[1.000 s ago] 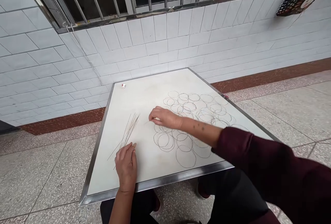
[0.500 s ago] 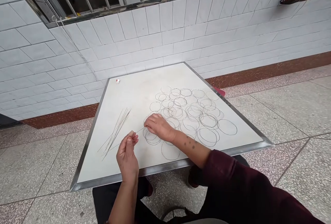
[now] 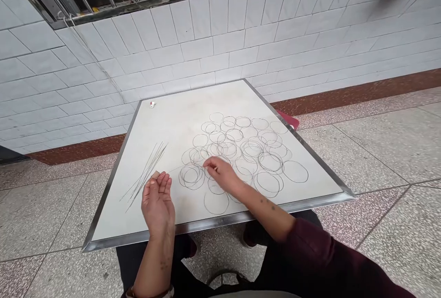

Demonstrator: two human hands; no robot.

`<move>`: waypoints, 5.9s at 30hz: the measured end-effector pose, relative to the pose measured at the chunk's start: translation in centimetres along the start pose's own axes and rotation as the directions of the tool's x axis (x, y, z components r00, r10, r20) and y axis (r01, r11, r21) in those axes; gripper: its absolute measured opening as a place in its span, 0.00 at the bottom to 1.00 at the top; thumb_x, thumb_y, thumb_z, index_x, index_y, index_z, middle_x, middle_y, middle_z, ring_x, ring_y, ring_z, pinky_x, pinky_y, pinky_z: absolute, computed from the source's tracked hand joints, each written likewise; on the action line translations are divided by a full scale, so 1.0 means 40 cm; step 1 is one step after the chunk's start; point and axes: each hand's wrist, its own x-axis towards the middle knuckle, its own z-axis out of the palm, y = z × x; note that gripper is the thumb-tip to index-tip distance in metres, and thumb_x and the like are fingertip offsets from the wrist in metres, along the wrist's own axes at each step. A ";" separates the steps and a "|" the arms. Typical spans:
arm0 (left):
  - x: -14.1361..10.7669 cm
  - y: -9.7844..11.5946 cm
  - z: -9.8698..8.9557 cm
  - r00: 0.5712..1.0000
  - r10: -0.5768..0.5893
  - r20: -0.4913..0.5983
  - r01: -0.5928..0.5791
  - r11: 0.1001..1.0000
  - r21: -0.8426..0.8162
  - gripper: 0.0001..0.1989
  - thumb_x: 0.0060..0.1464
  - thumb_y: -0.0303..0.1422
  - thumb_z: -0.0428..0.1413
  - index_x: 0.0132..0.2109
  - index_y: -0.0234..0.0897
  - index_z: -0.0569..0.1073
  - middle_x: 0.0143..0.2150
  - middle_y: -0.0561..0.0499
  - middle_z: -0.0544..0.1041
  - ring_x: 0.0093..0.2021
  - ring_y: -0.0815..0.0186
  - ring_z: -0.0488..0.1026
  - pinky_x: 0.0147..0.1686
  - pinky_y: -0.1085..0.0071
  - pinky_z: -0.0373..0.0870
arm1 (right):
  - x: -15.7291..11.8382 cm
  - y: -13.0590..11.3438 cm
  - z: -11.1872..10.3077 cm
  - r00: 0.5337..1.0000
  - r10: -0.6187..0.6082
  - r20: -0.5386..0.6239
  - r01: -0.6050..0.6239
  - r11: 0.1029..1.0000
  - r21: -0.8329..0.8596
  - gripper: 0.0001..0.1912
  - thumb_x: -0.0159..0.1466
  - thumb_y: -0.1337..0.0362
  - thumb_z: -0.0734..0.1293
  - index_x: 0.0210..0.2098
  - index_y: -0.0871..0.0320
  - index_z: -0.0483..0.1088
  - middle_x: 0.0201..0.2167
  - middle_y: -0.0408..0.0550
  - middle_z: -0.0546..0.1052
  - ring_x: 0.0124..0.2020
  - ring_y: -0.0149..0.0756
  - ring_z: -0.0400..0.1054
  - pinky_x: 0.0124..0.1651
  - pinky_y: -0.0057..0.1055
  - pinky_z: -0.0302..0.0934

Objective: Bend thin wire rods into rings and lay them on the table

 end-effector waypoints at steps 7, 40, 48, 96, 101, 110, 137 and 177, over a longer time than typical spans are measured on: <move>-0.157 -0.088 0.078 0.960 -0.246 0.134 0.251 0.968 -0.023 0.13 0.52 0.40 0.64 0.41 0.36 0.78 0.38 0.44 0.81 0.39 0.62 0.79 0.44 0.61 0.74 | -0.147 -0.077 0.037 0.989 0.150 0.016 -0.135 0.836 0.532 0.10 0.71 0.56 0.60 0.46 0.52 0.69 0.37 0.46 0.77 0.32 0.34 0.72 0.34 0.33 0.69; -0.066 -0.094 -0.149 0.867 -0.463 0.183 0.489 0.862 -0.135 0.12 0.49 0.38 0.67 0.34 0.36 0.76 0.52 0.37 0.80 0.61 0.47 0.71 0.60 0.45 0.66 | -0.036 0.015 0.131 0.989 -0.144 -0.043 0.076 0.724 -0.686 0.12 0.68 0.64 0.66 0.50 0.57 0.75 0.53 0.56 0.75 0.56 0.52 0.62 0.58 0.50 0.57; -0.060 -0.080 -0.156 0.828 -0.493 0.266 0.536 0.835 -0.122 0.10 0.55 0.38 0.64 0.37 0.34 0.79 0.56 0.38 0.78 0.64 0.48 0.67 0.61 0.48 0.66 | -0.021 -0.022 0.131 0.988 -0.120 -0.093 0.008 0.649 -0.761 0.14 0.69 0.64 0.66 0.52 0.60 0.74 0.53 0.56 0.76 0.55 0.51 0.62 0.57 0.47 0.57; -0.099 -0.001 0.060 0.869 -0.460 0.183 0.492 0.843 -0.216 0.06 0.60 0.30 0.59 0.43 0.37 0.79 0.36 0.48 0.79 0.42 0.67 0.78 0.52 0.67 0.73 | -0.131 -0.153 0.099 0.921 0.372 -0.118 -0.063 0.440 0.896 0.17 0.63 0.49 0.71 0.36 0.56 0.70 0.35 0.45 0.77 0.37 0.33 0.71 0.46 0.34 0.64; -0.085 -0.014 0.059 0.863 -0.455 0.217 0.498 0.837 -0.226 0.06 0.61 0.29 0.58 0.44 0.36 0.79 0.30 0.53 0.76 0.35 0.71 0.76 0.49 0.68 0.74 | -0.121 -0.138 0.100 0.922 0.360 -0.140 -0.052 0.476 0.878 0.15 0.64 0.51 0.71 0.36 0.56 0.68 0.32 0.43 0.76 0.35 0.32 0.71 0.45 0.33 0.64; -0.076 -0.004 0.053 0.894 -0.374 0.245 0.424 0.884 -0.199 0.08 0.57 0.34 0.62 0.42 0.37 0.79 0.28 0.54 0.73 0.31 0.70 0.71 0.39 0.72 0.74 | -0.129 -0.136 0.106 0.951 0.293 -0.094 -0.076 0.521 0.850 0.17 0.66 0.48 0.68 0.41 0.55 0.68 0.33 0.43 0.74 0.34 0.31 0.68 0.45 0.34 0.63; -0.020 0.087 0.005 0.536 -0.575 0.618 0.356 0.818 0.452 0.15 0.54 0.43 0.63 0.39 0.34 0.80 0.20 0.50 0.72 0.22 0.64 0.68 0.25 0.70 0.64 | -0.139 -0.172 -0.008 0.957 0.029 0.289 -0.160 0.884 0.440 0.22 0.73 0.49 0.56 0.59 0.54 0.66 0.28 0.41 0.73 0.33 0.33 0.71 0.44 0.36 0.65; 0.020 -0.035 -0.012 0.481 -0.022 0.877 -0.820 0.344 0.458 0.20 0.67 0.33 0.44 0.62 0.39 0.69 0.41 0.47 0.76 0.37 0.62 0.77 0.33 0.67 0.75 | -0.077 -0.193 -0.043 0.791 0.294 0.536 -0.201 0.953 -0.225 0.17 0.70 0.70 0.56 0.57 0.59 0.63 0.35 0.47 0.82 0.37 0.40 0.73 0.38 0.32 0.61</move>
